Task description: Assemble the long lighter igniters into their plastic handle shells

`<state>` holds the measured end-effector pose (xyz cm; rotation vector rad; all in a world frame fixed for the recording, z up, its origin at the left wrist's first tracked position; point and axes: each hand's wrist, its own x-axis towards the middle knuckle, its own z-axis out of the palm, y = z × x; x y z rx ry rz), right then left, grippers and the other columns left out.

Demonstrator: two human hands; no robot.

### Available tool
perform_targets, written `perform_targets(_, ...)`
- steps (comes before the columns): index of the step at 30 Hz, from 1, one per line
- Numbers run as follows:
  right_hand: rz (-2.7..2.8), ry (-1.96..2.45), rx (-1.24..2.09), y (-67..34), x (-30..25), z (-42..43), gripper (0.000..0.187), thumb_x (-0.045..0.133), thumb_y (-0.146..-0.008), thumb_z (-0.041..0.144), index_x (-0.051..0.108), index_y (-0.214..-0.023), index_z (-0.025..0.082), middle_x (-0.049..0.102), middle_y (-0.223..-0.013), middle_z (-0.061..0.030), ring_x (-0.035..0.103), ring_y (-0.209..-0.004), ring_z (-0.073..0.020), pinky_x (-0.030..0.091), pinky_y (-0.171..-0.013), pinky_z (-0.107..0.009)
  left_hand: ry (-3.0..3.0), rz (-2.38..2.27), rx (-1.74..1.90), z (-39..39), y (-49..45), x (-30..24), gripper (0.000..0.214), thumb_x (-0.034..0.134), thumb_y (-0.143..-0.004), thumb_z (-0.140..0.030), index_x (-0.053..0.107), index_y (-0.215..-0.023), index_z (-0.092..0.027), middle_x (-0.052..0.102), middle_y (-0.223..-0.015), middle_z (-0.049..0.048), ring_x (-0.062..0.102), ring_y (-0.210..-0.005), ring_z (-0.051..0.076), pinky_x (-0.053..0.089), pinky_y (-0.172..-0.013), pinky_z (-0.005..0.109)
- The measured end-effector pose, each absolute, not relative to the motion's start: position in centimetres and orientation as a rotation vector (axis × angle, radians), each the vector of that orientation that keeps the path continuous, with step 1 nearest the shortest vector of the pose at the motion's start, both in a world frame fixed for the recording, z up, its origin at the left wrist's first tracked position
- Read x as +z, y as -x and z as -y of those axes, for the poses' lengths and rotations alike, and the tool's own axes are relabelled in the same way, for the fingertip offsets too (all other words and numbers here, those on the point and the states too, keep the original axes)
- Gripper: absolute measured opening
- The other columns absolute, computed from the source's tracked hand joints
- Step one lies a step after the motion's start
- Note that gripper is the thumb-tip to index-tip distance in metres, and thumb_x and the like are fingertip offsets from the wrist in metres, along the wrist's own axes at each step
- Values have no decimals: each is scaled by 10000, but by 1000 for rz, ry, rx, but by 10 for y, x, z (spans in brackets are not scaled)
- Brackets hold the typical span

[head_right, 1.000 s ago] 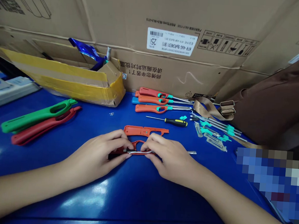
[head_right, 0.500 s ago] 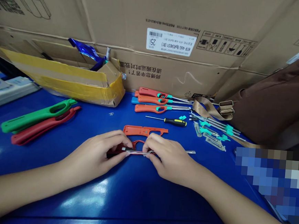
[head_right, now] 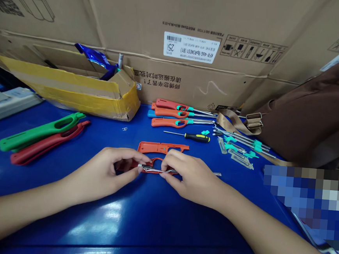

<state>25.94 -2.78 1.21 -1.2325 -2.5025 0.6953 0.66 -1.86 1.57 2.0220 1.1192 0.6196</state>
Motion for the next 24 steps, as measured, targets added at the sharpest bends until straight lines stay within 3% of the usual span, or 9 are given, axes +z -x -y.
perform_targets(6, 2508, 1173, 705, -259, 13, 27, 127, 523, -1020, 232, 607, -1111, 261, 649, -1113, -27, 632, -954, -167, 475, -829, -302, -1881, -1122, 636, 16, -8, 18, 182, 649, -902, -265, 788, -1008, -217, 763, -815, -19, 577, -626, 107, 438, -582, 211)
perform_targets(11, 2512, 1174, 699, -260, 15, 29, 110, 506, -1011, 193, 600, -1043, 240, 645, -1094, -38, 628, -947, -175, 480, -848, -316, -1861, -1132, 701, 15, -9, 19, 169, 650, -903, -254, 789, -990, -211, 761, -797, -17, 581, -617, 105, 474, -606, 213)
perform_targets(17, 2562, 1186, 663, -260, 15, 29, 94, 643, -936, 231, 564, -987, 236, 638, -1066, -20, 615, -925, -173, 462, -808, -299, -1902, -1122, 755, 14, -10, 16, 163, 658, -899, -213, 800, -978, -223, 773, -808, -19, 581, -604, 102, 491, -617, 213)
perform_targets(24, 2577, 1173, 576, -258, 16, 28, 39, 554, -992, 234, 554, -955, 222, 633, -983, -15, 588, -841, -148, 433, -729, -267, -1903, -1123, 777, 13, -10, 16, 151, 672, -890, -220, 804, -964, -216, 790, -843, -11, 605, -617, 106, 504, -622, 215)
